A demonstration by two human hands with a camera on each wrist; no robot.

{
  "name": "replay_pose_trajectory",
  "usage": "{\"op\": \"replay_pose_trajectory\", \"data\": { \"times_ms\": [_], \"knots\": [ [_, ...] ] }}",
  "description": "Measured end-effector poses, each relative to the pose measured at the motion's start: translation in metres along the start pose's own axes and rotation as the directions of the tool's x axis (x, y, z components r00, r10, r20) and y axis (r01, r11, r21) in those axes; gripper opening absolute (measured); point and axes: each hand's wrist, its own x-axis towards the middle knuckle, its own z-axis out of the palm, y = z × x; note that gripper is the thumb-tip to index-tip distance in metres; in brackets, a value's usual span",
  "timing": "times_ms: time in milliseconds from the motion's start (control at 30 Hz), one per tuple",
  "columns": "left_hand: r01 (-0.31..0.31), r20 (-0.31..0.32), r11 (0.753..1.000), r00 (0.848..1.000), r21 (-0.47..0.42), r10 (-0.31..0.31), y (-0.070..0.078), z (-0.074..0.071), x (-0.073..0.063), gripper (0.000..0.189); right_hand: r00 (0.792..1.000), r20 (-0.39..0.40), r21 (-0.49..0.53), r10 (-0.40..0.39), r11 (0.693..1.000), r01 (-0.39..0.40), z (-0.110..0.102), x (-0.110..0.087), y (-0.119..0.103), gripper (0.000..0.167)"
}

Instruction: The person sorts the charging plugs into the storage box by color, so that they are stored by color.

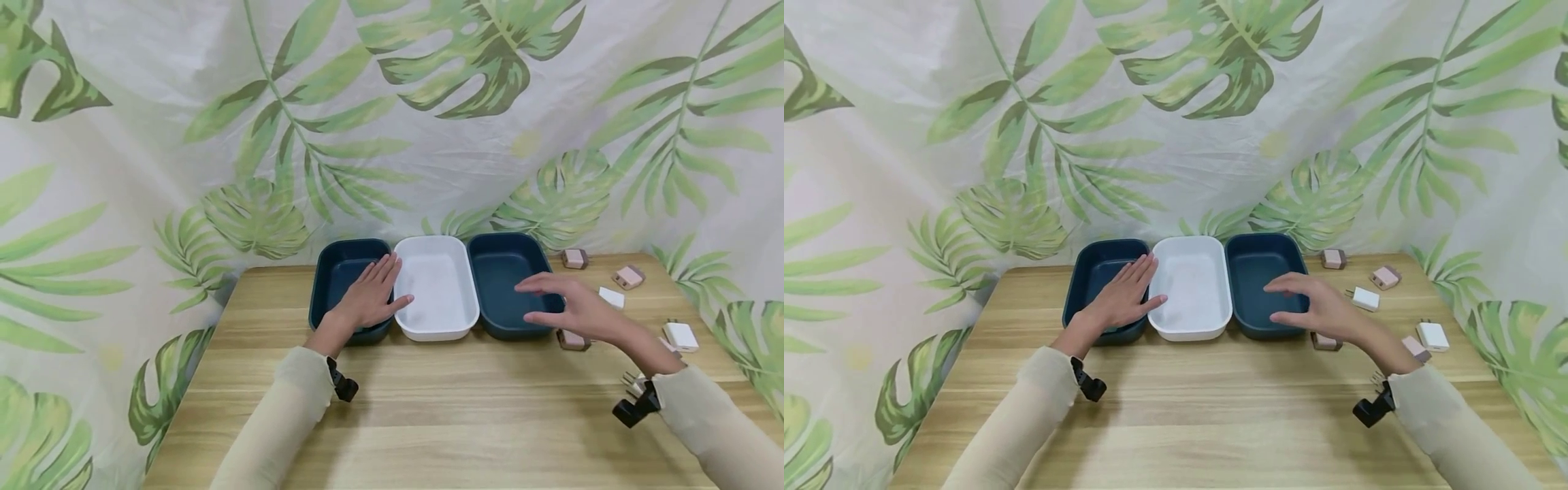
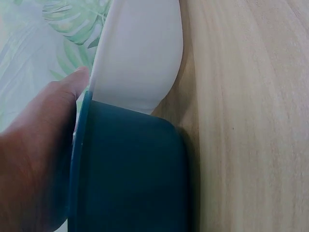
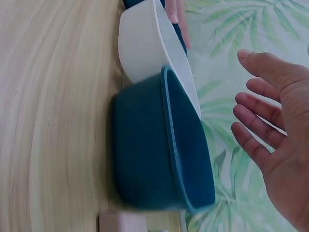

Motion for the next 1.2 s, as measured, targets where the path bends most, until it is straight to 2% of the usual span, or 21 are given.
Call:
{"op": "replay_pose_trajectory", "data": {
  "times_ms": [200,433,500,733,1033,1200],
  "knots": [
    [0.011,0.014,1.0,1.0,-0.001,-0.011,-0.001,0.004,0.003,0.093,0.997,-0.063,-0.008,-0.045,0.999,0.045,-0.012,-0.015,0.009,0.052],
    [0.012,0.019,1.0,1.0,-0.008,-0.012,0.0,0.006,0.006,0.092,0.996,-0.091,-0.053,0.005,0.999,-0.01,-0.021,-0.033,0.019,0.053],
    [0.016,0.026,1.0,1.0,-0.004,-0.016,0.0,0.007,0.008,0.092,0.995,-0.096,-0.039,0.019,0.999,-0.023,-0.022,-0.037,0.022,0.052],
    [0.024,0.041,0.999,0.999,0.028,-0.025,-0.002,0.01,0.012,0.094,0.993,-0.118,-0.027,0.02,0.999,-0.023,-0.029,-0.047,0.031,0.054],
    [0.028,0.04,0.999,0.999,0.03,-0.029,-0.003,0.014,0.014,0.094,0.995,-0.075,-0.003,0.072,0.997,-0.072,-0.031,-0.066,0.046,0.05],
    [0.026,0.027,0.999,0.999,0.018,-0.027,-0.002,0.015,0.012,0.092,0.991,-0.036,-0.021,0.131,0.991,-0.132,-0.028,-0.075,0.053,0.049]
  ]
}}
